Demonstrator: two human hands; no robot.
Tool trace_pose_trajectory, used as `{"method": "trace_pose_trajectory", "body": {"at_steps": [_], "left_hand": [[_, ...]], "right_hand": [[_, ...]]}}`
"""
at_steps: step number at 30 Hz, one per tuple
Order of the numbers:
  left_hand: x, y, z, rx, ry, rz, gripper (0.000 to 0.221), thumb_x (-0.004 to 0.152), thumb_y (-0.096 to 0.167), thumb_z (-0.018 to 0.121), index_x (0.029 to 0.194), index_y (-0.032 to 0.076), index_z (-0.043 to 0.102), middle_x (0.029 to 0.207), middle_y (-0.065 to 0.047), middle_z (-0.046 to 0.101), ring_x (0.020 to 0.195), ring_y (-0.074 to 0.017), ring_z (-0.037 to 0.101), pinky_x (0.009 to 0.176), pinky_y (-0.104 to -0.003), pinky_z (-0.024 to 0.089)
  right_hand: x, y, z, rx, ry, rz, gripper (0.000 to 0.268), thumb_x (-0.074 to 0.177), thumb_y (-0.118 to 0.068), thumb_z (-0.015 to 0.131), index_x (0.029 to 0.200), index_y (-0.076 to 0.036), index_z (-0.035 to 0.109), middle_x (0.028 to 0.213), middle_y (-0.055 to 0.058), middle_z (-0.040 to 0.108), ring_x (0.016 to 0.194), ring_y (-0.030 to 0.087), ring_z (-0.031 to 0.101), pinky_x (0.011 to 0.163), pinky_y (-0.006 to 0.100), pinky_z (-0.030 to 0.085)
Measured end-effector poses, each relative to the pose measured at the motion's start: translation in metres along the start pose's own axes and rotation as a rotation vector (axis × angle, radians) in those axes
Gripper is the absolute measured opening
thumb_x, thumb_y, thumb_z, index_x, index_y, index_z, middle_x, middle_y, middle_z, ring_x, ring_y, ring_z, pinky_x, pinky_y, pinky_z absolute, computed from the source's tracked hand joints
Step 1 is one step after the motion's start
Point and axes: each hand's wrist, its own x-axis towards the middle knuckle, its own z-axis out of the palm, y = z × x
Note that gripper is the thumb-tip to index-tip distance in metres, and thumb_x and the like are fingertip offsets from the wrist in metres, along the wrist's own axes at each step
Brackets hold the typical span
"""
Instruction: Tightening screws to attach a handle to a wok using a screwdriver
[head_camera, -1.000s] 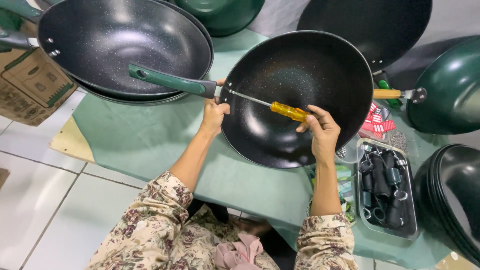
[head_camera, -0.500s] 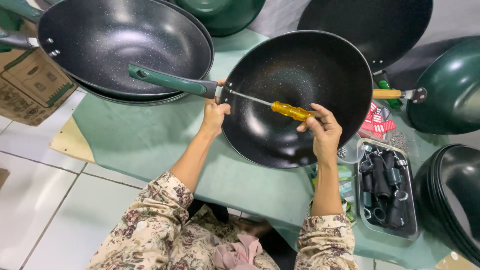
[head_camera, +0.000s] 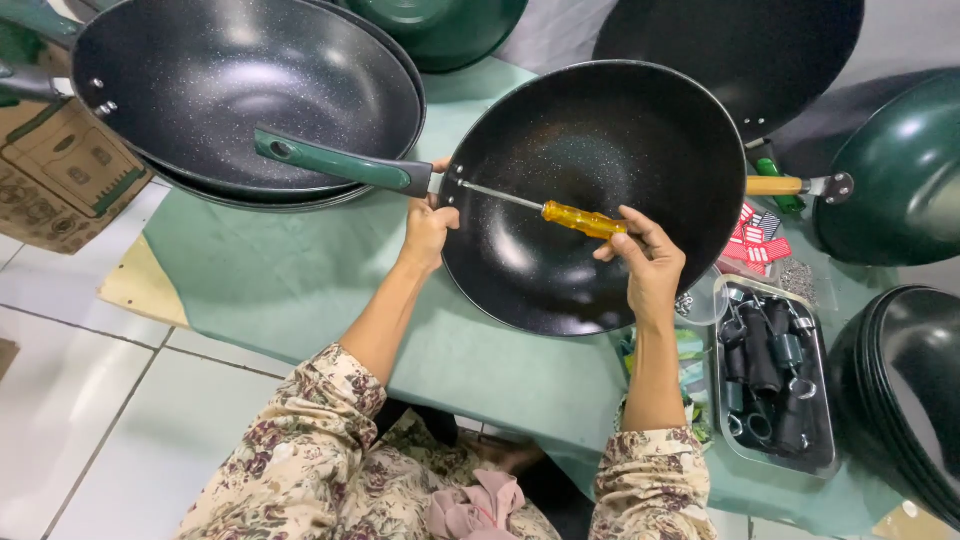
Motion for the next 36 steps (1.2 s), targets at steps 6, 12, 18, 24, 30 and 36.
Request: {"method": "trace_pose_trajectory", "body": {"at_steps": [6, 12, 18, 24, 30, 36], "left_hand": [[-0.005, 0.004, 0.001, -0.030, -0.041, 0.030, 0.083, 0.053, -0.018, 0.051, 0.132, 0.008, 0.060, 0.104, -0.006, 0.069, 0.095, -0.0172, 0.065, 0.077, -0.027, 0.057], [0.002, -0.010, -0.009, -0.032, -0.014, -0.014, 0.093, 0.048, -0.017, 0.053, 0.137, 0.010, 0.056, 0.104, -0.009, 0.073, 0.085, -0.0228, 0.070, 0.069, -0.030, 0.061], [0.007, -0.040, -0.022, -0.038, -0.022, 0.049, 0.090, 0.048, -0.018, 0.051, 0.134, 0.009, 0.057, 0.111, -0.008, 0.070, 0.098, -0.0188, 0.068, 0.078, -0.027, 0.059], [0.000, -0.014, -0.007, -0.064, -0.036, 0.038, 0.083, 0.051, -0.017, 0.051, 0.130, 0.008, 0.059, 0.106, -0.008, 0.069, 0.093, -0.0171, 0.066, 0.076, -0.028, 0.058], [-0.002, 0.005, -0.001, -0.003, 0.030, -0.035, 0.082, 0.051, -0.015, 0.054, 0.130, 0.007, 0.059, 0.089, -0.008, 0.069, 0.076, -0.0210, 0.065, 0.066, -0.032, 0.057], [-0.004, 0.012, 0.004, -0.001, 0.023, -0.011, 0.088, 0.049, -0.016, 0.053, 0.134, 0.006, 0.057, 0.096, -0.008, 0.071, 0.079, -0.0206, 0.066, 0.067, -0.033, 0.058]], "right_hand": [[-0.001, 0.016, -0.008, -0.002, 0.046, 0.035, 0.026, 0.099, 0.003, 0.063, 0.122, 0.015, 0.064, 0.093, 0.024, 0.066, 0.062, 0.035, 0.072, 0.057, 0.036, 0.061], [0.000, -0.015, 0.008, -0.056, -0.033, -0.032, 0.037, 0.094, 0.005, 0.068, 0.129, 0.013, 0.063, 0.110, 0.022, 0.061, 0.072, 0.035, 0.074, 0.065, 0.039, 0.061], [-0.001, 0.007, -0.006, -0.012, 0.014, -0.013, 0.034, 0.094, 0.007, 0.068, 0.127, 0.013, 0.063, 0.097, 0.017, 0.063, 0.067, 0.033, 0.074, 0.059, 0.036, 0.061], [-0.001, 0.001, 0.000, -0.012, 0.012, 0.028, 0.024, 0.098, 0.004, 0.064, 0.120, 0.013, 0.067, 0.077, 0.021, 0.067, 0.059, 0.033, 0.072, 0.053, 0.035, 0.059], [0.001, -0.015, 0.008, -0.058, -0.066, -0.065, 0.038, 0.094, 0.004, 0.066, 0.132, 0.011, 0.062, 0.115, 0.022, 0.061, 0.074, 0.034, 0.074, 0.068, 0.041, 0.063], [-0.001, -0.004, 0.006, 0.015, -0.034, -0.059, 0.044, 0.094, 0.009, 0.065, 0.137, 0.011, 0.057, 0.113, 0.022, 0.062, 0.071, 0.032, 0.073, 0.066, 0.039, 0.062]]}}
